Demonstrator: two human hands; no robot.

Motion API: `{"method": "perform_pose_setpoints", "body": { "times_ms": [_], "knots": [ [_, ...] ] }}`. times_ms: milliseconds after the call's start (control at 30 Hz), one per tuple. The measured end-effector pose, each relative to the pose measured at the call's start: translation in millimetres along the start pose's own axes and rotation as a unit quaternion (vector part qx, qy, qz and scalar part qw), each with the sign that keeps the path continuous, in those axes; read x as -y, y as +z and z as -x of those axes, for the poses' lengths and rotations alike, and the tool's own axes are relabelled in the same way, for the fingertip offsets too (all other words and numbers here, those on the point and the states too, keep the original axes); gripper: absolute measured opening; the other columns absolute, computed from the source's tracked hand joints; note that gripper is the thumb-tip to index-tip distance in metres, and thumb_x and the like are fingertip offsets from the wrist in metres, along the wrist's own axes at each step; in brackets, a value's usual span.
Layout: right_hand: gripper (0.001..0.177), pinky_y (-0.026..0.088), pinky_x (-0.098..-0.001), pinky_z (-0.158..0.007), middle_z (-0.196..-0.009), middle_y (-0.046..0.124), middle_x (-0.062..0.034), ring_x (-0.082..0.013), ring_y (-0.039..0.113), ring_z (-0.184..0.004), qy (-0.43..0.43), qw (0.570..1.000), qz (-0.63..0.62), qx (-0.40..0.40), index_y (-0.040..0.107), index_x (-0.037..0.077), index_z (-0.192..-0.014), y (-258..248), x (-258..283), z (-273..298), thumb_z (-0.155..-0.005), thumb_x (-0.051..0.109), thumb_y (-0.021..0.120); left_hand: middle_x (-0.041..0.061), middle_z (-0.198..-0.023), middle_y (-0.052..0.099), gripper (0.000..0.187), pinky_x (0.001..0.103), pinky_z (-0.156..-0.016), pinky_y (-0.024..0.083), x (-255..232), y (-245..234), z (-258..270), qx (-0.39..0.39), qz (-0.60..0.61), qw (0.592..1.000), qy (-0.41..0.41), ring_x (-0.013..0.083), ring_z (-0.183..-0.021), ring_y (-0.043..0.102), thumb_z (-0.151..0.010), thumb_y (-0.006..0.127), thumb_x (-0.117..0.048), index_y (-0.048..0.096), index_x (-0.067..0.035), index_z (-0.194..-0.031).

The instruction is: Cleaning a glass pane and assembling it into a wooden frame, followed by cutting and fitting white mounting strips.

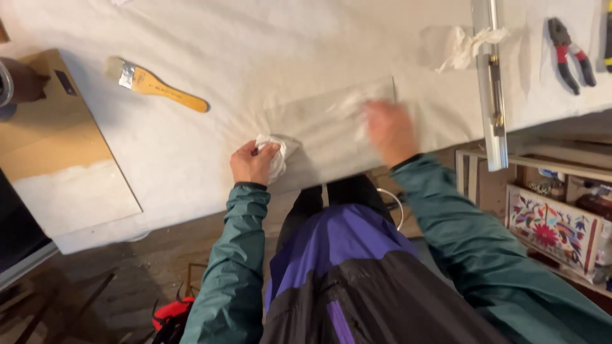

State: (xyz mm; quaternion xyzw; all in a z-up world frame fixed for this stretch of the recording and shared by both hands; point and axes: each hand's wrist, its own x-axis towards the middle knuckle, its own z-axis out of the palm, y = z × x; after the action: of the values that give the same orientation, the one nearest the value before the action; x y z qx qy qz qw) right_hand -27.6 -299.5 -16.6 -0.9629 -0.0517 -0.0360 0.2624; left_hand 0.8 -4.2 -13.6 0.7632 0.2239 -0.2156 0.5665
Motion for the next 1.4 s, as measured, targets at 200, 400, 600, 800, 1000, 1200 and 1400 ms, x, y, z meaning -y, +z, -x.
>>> {"method": "perform_pose_setpoints", "body": {
  "times_ms": [200,400,600,800,1000,1200,1400],
  "knots": [
    [0.009,0.051,-0.0479,-0.075,-0.091,0.064,-0.0171,-0.0377,0.064,-0.084,0.189,0.982,0.008,-0.013,0.066,0.004,-0.106,-9,-8,-36,-0.103,0.012,0.066,0.004,-0.075,0.074,0.029,0.028,-0.061,0.053,-6,5,3,-0.016,-0.015,1.0,0.011,0.0082,-0.066,0.063,-0.078,0.084,-0.02,0.077,0.003,-0.095],
    [0.01,0.053,-0.0494,-0.075,-0.093,0.067,-0.0171,-0.0381,0.066,-0.086,0.129,0.991,-0.014,-0.016,0.067,0.005,-0.107,38,9,-30,-0.098,0.011,0.067,0.007,-0.071,0.071,0.03,0.031,-0.06,0.051,-10,1,1,-0.029,-0.063,0.997,0.017,0.0115,-0.064,0.06,-0.078,0.085,-0.023,0.078,0.003,-0.092],
    [0.015,0.054,-0.0496,-0.078,-0.098,0.069,-0.0174,-0.0381,0.067,-0.09,0.064,0.997,-0.038,-0.018,0.068,0.006,-0.109,32,2,-13,-0.095,0.008,0.066,0.007,-0.069,0.071,0.031,0.032,-0.061,0.051,-14,2,1,-0.028,-0.105,0.994,0.024,0.0127,-0.063,0.062,-0.078,0.084,-0.025,0.079,0.001,-0.093],
    [0.014,0.055,-0.0461,-0.084,-0.103,0.068,-0.0171,-0.0355,0.068,-0.098,0.226,0.972,-0.066,0.006,0.068,0.005,-0.112,-17,-17,-27,-0.104,0.014,0.062,0.01,-0.07,0.071,0.032,0.033,-0.062,0.05,-22,-1,0,-0.028,-0.108,0.993,0.025,0.0136,-0.065,0.06,-0.08,0.086,-0.025,0.078,0.003,-0.093],
    [0.019,0.054,-0.0478,-0.083,-0.104,0.068,-0.019,-0.038,0.065,-0.097,0.116,0.984,-0.078,-0.111,0.068,0.001,-0.116,29,-9,-30,-0.1,0.008,0.062,0.006,-0.076,0.075,0.03,0.03,-0.063,0.055,0,2,-4,-0.043,-0.02,0.999,0.012,0.0103,-0.067,0.067,-0.074,0.085,-0.021,0.077,0.0,-0.094],
    [0.021,0.054,-0.0464,-0.081,-0.102,0.067,-0.0184,-0.0372,0.065,-0.092,0.167,0.975,-0.066,-0.132,0.067,0.0,-0.118,9,3,10,-0.1,0.01,0.065,0.009,-0.07,0.071,0.028,0.033,-0.062,0.051,-10,-6,10,-0.043,-0.095,0.994,0.022,0.014,-0.063,0.06,-0.078,0.084,-0.022,0.078,0.002,-0.092],
    [0.021,0.053,-0.0484,-0.082,-0.101,0.066,-0.017,-0.0369,0.064,-0.094,-0.014,0.999,-0.027,0.033,0.068,0.004,-0.113,-16,48,58,-0.094,0.007,0.062,0.007,-0.071,0.073,0.03,0.032,-0.061,0.052,-4,-5,7,-0.019,-0.043,0.999,0.018,0.0114,-0.064,0.063,-0.076,0.084,-0.023,0.078,0.001,-0.093]
  ]
}}
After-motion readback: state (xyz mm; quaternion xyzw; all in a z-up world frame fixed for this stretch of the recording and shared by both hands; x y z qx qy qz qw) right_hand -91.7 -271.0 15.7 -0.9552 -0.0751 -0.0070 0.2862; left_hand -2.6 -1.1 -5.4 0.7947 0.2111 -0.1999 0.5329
